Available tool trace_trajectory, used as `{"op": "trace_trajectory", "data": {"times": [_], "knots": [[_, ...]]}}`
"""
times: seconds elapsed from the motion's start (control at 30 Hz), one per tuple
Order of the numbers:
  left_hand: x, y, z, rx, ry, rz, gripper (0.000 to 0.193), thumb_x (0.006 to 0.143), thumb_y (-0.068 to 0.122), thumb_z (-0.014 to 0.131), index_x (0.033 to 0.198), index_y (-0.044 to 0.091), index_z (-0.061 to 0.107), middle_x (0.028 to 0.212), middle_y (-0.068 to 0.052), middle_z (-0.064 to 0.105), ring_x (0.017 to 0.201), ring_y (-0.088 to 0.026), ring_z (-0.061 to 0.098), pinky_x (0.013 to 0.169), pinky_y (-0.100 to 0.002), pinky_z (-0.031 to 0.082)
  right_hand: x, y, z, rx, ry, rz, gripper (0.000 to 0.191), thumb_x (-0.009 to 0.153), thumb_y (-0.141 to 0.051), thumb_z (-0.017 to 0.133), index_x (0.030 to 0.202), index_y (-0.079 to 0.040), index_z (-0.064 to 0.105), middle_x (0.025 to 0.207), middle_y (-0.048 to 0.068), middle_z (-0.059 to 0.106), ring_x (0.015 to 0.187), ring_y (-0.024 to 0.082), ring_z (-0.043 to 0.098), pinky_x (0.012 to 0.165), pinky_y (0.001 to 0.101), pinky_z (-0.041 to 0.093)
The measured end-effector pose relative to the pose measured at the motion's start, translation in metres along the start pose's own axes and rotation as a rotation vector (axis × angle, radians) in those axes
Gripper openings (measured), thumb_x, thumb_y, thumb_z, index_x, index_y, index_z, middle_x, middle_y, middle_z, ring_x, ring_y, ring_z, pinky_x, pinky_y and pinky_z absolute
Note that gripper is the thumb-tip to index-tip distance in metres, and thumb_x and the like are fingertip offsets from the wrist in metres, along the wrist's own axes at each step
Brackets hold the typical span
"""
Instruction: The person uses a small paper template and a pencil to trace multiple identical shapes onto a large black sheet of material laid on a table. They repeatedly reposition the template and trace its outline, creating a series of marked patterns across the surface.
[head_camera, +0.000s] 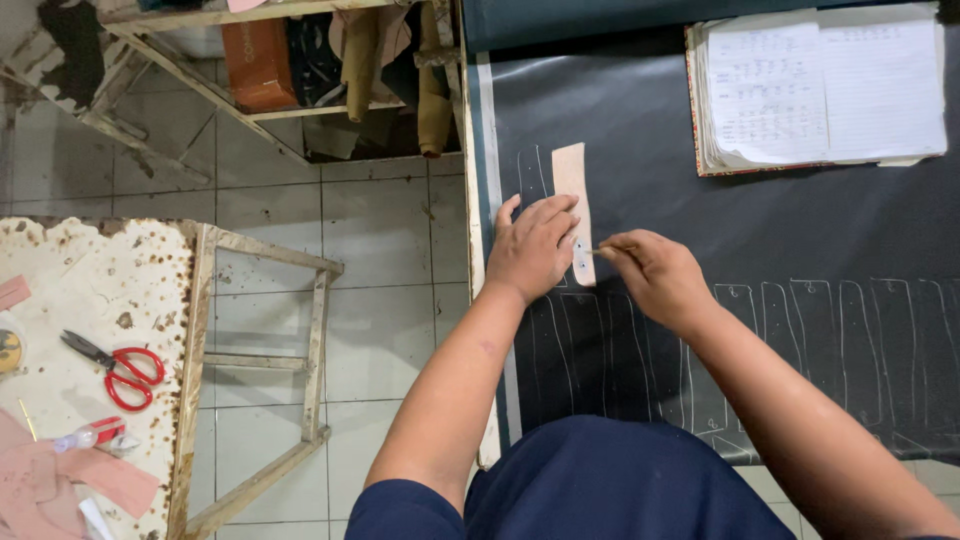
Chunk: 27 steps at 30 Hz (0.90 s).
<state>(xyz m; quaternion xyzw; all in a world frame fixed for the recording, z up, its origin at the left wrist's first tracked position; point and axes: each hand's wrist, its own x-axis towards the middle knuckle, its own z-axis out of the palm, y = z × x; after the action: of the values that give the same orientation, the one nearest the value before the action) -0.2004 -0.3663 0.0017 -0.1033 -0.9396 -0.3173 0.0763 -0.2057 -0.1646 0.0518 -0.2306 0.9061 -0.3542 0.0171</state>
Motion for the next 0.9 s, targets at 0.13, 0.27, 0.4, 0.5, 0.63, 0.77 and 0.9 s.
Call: {"op": "trace_trajectory", "data": {"times": [0.13, 0.27, 0.4, 0.5, 0.63, 0.77, 0.9], "knots": [[-0.002, 0.002, 0.002, 0.07, -0.012, 0.011, 0.029, 0.089, 0.02, 0.064, 0.117, 0.017, 0.07, 0.143, 0.006, 0.055, 0.136, -0.013, 0.049, 0.123, -0.054, 0.022, -0.011, -0.004, 0.003, 0.032, -0.019, 0.091, 0.017, 0.096, -0.018, 0.069, 0.106, -0.003, 0.073, 0.097, 0.013, 0.075, 0.083, 0.028, 0.074, 0.073, 0.0357, 0.057], [-0.003, 0.002, 0.003, 0.086, -0.008, 0.035, 0.028, 0.091, 0.021, 0.064, 0.118, 0.016, 0.069, 0.144, 0.004, 0.055, 0.138, -0.014, 0.049, 0.124, -0.054, 0.022, -0.017, -0.003, 0.006, 0.017, -0.035, -0.05, 0.016, 0.096, -0.017, 0.068, 0.105, -0.004, 0.073, 0.097, 0.012, 0.074, 0.086, 0.027, 0.072, 0.075, 0.0354, 0.057], [-0.005, 0.002, 0.006, 0.127, -0.011, 0.043, 0.032, 0.089, 0.022, 0.065, 0.12, 0.017, 0.068, 0.147, 0.001, 0.053, 0.143, -0.018, 0.043, 0.124, -0.053, 0.022, -0.012, 0.005, 0.003, 0.015, -0.088, 0.057, 0.016, 0.097, -0.019, 0.068, 0.101, -0.004, 0.074, 0.09, 0.012, 0.073, 0.082, 0.025, 0.071, 0.073, 0.0358, 0.056], [-0.003, 0.002, 0.01, 0.182, 0.019, 0.024, 0.043, 0.09, 0.026, 0.064, 0.13, 0.012, 0.06, 0.152, -0.005, 0.047, 0.147, -0.023, 0.037, 0.123, -0.051, 0.022, 0.004, 0.011, 0.008, 0.312, 0.084, 0.067, 0.018, 0.107, -0.012, 0.055, 0.109, 0.001, 0.068, 0.097, 0.012, 0.072, 0.087, 0.02, 0.071, 0.08, 0.0327, 0.057], [-0.003, -0.002, 0.014, 0.194, 0.027, 0.013, 0.053, 0.092, 0.029, 0.062, 0.141, 0.013, 0.052, 0.156, -0.005, 0.044, 0.149, -0.023, 0.034, 0.124, -0.049, 0.02, 0.026, 0.011, 0.031, 0.478, 0.043, 0.525, 0.029, 0.098, -0.011, 0.054, 0.121, 0.003, 0.064, 0.093, 0.007, 0.071, 0.066, 0.015, 0.068, 0.063, 0.0292, 0.055], [-0.003, -0.004, 0.016, 0.128, 0.042, 0.001, 0.06, 0.091, 0.027, 0.065, 0.146, 0.01, 0.045, 0.155, -0.006, 0.045, 0.149, -0.025, 0.035, 0.125, -0.05, 0.02, 0.038, 0.013, 0.05, 0.659, 0.119, 0.728, 0.029, 0.095, -0.013, 0.064, 0.116, 0.006, 0.067, 0.083, 0.009, 0.069, 0.063, 0.015, 0.065, 0.059, 0.0289, 0.053], [-0.003, -0.006, 0.016, 0.056, 0.039, -0.015, 0.066, 0.088, 0.022, 0.066, 0.147, 0.009, 0.039, 0.154, -0.008, 0.046, 0.148, -0.027, 0.037, 0.125, -0.05, 0.02, 0.04, 0.017, 0.058, 0.784, 0.136, 0.687, 0.027, 0.095, -0.014, 0.068, 0.11, 0.009, 0.068, 0.077, 0.009, 0.069, 0.061, 0.015, 0.061, 0.056, 0.0304, 0.05]]}}
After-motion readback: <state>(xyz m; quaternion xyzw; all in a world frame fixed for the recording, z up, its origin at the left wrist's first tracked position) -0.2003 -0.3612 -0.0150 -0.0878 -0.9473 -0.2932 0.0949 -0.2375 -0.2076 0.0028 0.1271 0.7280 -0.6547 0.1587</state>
